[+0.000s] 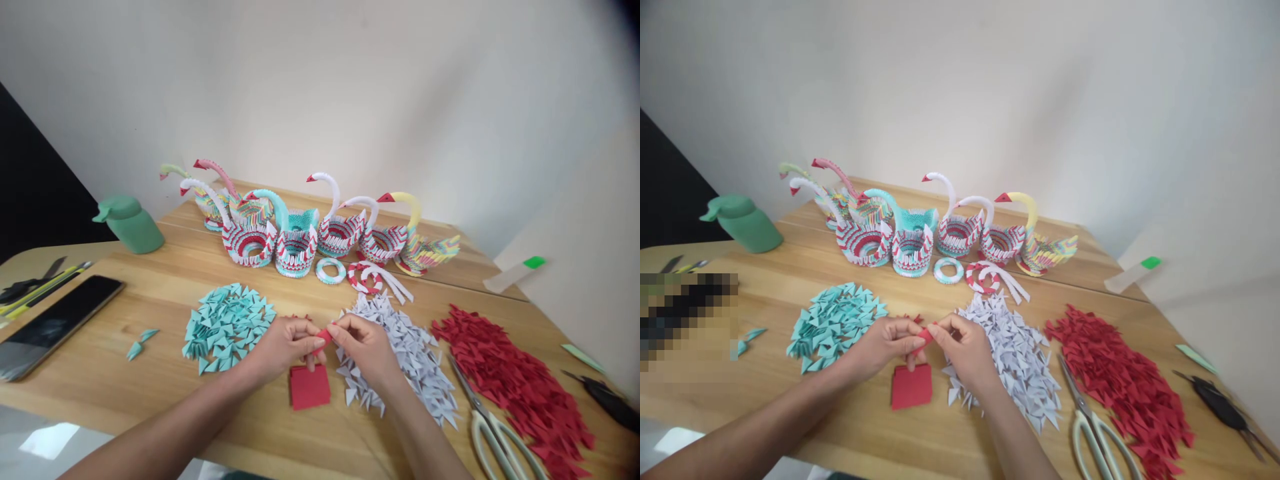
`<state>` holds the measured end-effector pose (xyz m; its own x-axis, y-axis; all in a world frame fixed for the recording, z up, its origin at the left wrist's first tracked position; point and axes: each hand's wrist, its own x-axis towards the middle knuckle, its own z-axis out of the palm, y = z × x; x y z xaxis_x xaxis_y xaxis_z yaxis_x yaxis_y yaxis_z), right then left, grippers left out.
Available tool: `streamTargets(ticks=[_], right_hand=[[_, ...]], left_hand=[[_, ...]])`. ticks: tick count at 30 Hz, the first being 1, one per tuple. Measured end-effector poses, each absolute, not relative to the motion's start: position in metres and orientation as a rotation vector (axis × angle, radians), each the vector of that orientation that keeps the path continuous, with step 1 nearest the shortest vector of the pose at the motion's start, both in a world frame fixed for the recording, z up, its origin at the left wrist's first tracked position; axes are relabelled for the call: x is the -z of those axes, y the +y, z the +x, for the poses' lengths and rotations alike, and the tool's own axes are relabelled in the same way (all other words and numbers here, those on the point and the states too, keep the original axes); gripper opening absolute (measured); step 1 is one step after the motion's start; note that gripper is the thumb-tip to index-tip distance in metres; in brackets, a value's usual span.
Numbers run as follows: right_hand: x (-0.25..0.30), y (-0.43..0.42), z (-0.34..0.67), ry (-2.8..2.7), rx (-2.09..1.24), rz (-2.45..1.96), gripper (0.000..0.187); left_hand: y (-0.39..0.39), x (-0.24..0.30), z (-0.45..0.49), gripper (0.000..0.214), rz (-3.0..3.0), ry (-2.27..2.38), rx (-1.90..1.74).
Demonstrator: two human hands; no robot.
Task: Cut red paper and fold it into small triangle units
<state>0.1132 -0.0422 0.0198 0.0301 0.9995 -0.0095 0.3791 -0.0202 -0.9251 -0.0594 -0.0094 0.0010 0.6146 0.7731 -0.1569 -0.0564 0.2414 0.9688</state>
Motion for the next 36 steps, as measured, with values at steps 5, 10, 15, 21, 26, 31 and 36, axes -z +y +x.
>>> streamTargets(ticks=[5,10,15,21,26,31,36], right_hand=[[-0.02,-0.042,0.113,-1.466,-1.006,-1.485,0.03],[-0.021,-0.042,0.111,-1.501,-0.998,-1.458,0.028],[-0.019,-0.043,0.111,-1.512,-1.037,-1.452,0.031],[-0.017,-0.042,0.107,-1.491,-1.101,-1.403,0.025],[-0.017,-0.043,0.104,-1.501,-1.027,-1.432,0.032],[-0.015,-0.042,0.112,-1.403,-1.06,-1.42,0.036],[-0.016,-0.041,0.115,-1.467,-0.763,-1.454,0.025]], left_hand=[[-0.01,0.0,-0.06,0.034,1.22,0.734,-0.66],[-0.011,0.0,-0.06,0.033,1.303,0.758,-0.745],[-0.01,-0.002,-0.061,0.028,1.341,0.757,-0.782],[-0.01,-0.002,-0.059,0.027,1.346,0.756,-0.788],[-0.012,0.001,-0.056,0.025,1.369,0.768,-0.723],[-0.011,-0.001,-0.057,0.023,1.414,0.798,-0.77],[-0.005,-0.003,-0.062,0.03,1.121,0.784,-0.757]])
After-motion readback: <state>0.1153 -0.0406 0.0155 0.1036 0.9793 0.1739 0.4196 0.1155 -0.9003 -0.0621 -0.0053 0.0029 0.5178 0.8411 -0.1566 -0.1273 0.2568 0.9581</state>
